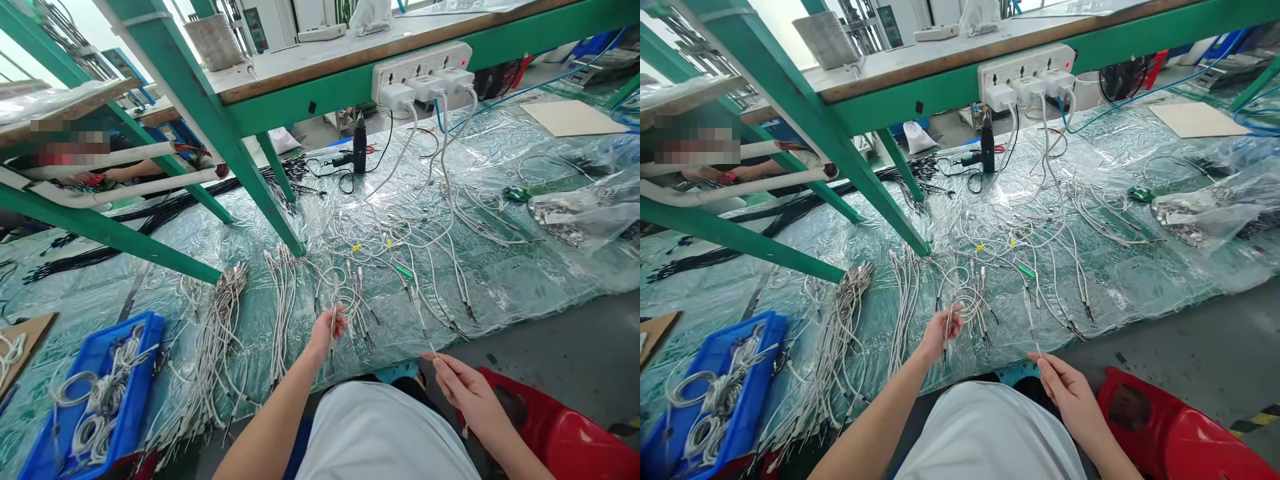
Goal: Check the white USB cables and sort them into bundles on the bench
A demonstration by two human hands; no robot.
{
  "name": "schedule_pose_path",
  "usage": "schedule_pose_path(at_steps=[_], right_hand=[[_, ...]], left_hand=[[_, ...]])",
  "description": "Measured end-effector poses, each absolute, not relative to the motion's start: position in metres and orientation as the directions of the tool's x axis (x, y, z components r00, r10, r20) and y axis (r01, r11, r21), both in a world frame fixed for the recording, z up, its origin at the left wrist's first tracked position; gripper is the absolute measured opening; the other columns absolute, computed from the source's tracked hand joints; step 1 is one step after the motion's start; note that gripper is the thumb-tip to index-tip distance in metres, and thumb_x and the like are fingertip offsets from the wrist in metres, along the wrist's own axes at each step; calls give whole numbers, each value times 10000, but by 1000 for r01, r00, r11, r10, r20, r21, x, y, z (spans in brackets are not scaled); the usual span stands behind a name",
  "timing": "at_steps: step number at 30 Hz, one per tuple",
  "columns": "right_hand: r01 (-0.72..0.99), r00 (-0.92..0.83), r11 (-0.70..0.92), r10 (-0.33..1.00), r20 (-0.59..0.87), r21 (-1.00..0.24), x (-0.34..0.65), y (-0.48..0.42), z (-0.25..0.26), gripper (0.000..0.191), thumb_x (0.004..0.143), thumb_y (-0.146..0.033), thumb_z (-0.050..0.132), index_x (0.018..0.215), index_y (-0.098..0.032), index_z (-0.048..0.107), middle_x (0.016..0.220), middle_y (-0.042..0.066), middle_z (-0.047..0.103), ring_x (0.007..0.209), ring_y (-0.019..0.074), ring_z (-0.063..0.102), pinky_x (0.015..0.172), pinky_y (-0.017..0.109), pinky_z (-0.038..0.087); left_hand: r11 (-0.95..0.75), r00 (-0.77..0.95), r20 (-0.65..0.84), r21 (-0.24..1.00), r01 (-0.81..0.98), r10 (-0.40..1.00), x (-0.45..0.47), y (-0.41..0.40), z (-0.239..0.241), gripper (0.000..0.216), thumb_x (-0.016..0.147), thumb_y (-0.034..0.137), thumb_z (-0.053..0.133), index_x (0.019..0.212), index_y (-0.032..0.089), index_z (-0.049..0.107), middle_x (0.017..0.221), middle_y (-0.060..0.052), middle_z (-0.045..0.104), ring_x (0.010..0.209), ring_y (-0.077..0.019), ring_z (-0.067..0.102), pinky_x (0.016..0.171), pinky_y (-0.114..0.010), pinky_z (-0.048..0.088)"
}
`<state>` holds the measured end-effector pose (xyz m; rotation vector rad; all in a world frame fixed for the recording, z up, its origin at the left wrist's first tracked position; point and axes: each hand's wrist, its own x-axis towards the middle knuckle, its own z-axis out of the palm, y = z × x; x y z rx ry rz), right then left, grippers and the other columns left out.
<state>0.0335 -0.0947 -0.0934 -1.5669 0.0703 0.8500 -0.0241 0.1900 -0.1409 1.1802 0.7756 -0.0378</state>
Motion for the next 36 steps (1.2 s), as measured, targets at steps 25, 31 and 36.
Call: schedule_pose_path(at_steps=[25, 31, 36], right_hand=[[-479, 724, -281, 409, -555, -832, 8, -88, -127, 607, 745, -675, 570, 939, -114, 694, 509, -54, 342, 501, 108, 300, 502, 259, 255], [-461, 739, -277, 406, -538, -843, 10, -85, -128, 573, 745, -655, 578, 902, -116, 695, 499, -58, 342, 500, 107, 295, 492, 251, 249], [-497, 683, -303, 441, -582, -813, 11, -89, -134, 625, 728, -673, 589, 970, -106, 691, 507, -56, 354, 493, 103, 294, 471, 242, 244]], left_hand=[[-619, 739, -365, 404, 674, 567, 36, 213, -171, 426, 919, 209, 468, 1340, 152, 450, 1337, -163, 468, 1252, -286, 423, 996, -436, 375], [-661, 746, -435, 362, 658, 505, 37, 228, -174, 319, 944, 327, 474, 1211, 173, 552, 1229, -102, 563, 1001, -200, 591, 867, -408, 494], [-640, 746, -433, 392, 661, 505, 19, 223, -174, 318, 926, 360, 508, 1164, 163, 580, 1231, -104, 565, 1037, -200, 578, 886, -392, 487]])
